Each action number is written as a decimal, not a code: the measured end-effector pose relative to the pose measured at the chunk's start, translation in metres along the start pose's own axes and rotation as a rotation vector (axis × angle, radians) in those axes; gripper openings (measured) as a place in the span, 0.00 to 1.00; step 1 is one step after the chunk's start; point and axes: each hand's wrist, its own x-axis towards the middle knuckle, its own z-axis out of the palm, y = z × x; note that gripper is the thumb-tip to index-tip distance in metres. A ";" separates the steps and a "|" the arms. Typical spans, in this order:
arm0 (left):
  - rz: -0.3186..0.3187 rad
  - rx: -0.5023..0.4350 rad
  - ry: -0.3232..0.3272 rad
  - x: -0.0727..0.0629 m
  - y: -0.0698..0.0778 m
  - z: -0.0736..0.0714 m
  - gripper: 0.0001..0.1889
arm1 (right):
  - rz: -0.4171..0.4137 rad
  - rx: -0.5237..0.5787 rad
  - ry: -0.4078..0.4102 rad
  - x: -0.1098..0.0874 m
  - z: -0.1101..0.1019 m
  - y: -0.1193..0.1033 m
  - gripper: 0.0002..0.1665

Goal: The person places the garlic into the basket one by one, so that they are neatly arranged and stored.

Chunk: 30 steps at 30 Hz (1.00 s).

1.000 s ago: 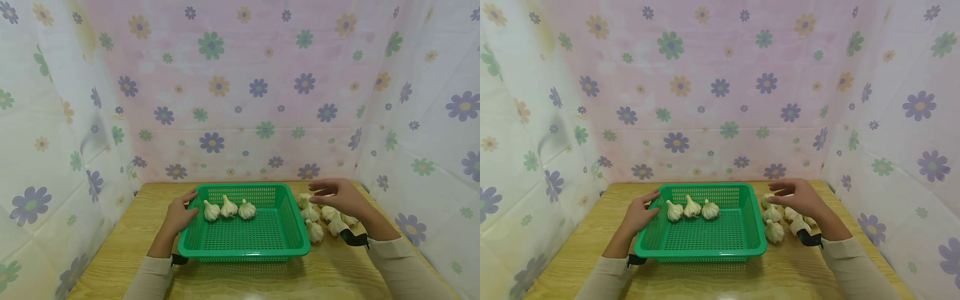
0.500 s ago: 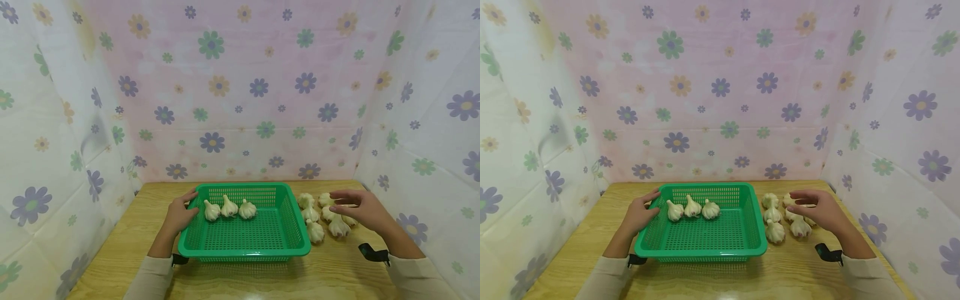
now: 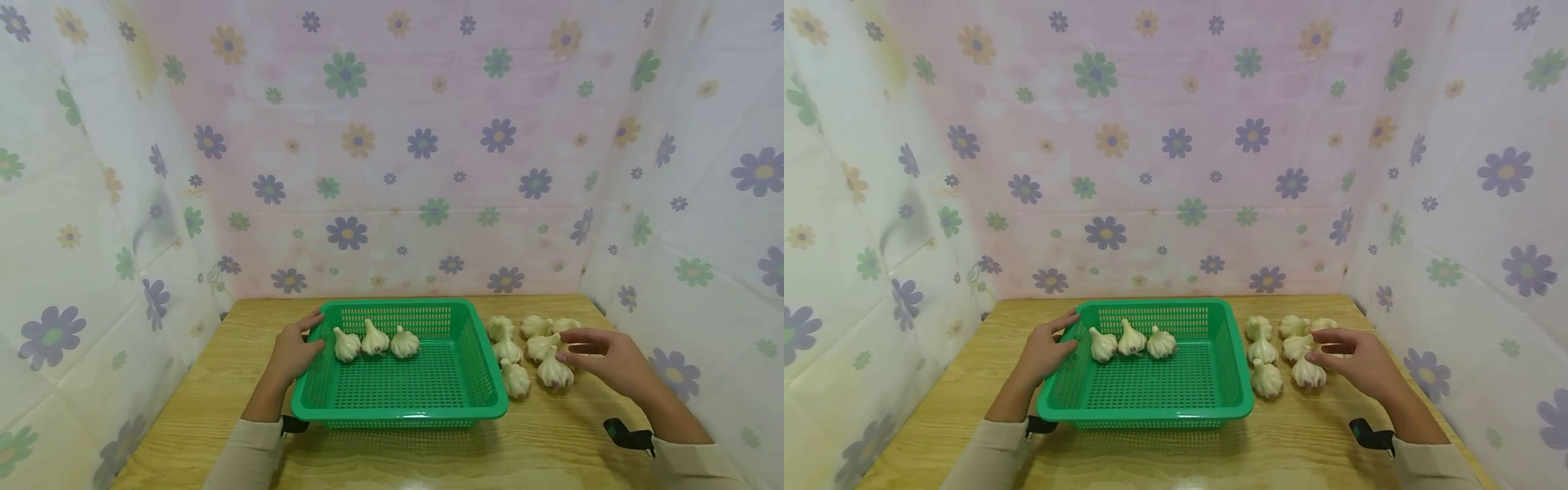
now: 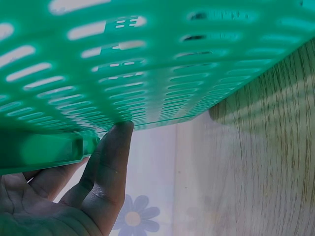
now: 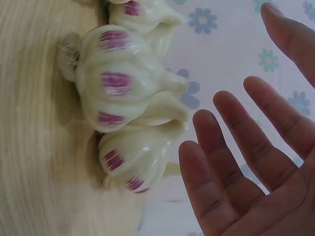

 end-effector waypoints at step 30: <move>0.005 -0.012 -0.002 -0.002 0.003 -0.001 0.33 | 0.096 -0.072 -0.018 -0.008 0.023 0.028 0.37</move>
